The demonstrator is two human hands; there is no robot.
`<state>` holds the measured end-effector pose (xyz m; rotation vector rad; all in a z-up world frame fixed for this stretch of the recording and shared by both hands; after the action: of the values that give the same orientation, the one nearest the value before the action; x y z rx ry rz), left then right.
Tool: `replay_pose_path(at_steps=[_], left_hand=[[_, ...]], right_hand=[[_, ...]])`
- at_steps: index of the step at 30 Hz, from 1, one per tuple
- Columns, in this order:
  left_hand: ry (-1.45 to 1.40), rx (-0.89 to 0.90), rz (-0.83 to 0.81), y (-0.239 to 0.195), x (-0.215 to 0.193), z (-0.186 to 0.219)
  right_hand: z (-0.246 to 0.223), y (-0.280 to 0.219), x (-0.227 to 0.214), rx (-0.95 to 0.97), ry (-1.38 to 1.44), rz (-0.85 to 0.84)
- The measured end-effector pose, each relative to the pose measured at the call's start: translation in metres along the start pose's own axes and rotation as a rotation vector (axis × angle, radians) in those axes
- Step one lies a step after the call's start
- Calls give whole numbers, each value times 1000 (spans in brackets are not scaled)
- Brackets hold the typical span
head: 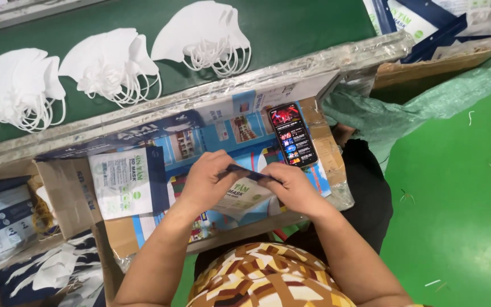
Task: The person takes white face masks from a conveyor belt, stacks them, and places them into plastic pouches by hand.
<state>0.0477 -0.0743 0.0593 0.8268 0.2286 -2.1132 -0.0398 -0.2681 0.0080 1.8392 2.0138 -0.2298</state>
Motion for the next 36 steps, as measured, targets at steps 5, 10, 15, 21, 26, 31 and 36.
replay_pose_path(at_steps=[5, 10, 15, 21, 26, 31, 36], left_hand=[[-11, 56, 209, 51, -15, -26], [210, 249, 579, 158, -44, -22], [637, -411, 379, 236, -31, -89], [-301, -153, 116, 184, -40, -53], [-627, -176, -159, 55, 36, -36], [-974, -73, 141, 7, 10, -37], [198, 51, -367, -4, 40, -37]], right_hand=[[74, -20, -51, 176, 72, 231], [27, -5, -96, 123, 868, 745], [69, -30, -48, 290, 547, 428], [38, -18, -51, 176, 576, 459], [3, 4, -41, 175, 752, 483], [72, -24, -2, 256, 328, 338], [24, -2, 36, -25, 204, 224]])
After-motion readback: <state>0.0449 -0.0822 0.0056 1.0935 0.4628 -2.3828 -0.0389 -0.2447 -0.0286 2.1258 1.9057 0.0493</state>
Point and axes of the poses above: each hand's wrist, its own y-axis towards the middle knuckle, its own x-axis out of the palm, z = x × y, the point moved 4 cm from there along y, towards the middle knuckle, and after that the axes turned 4 degrees about -x, right-handed, at the moved point
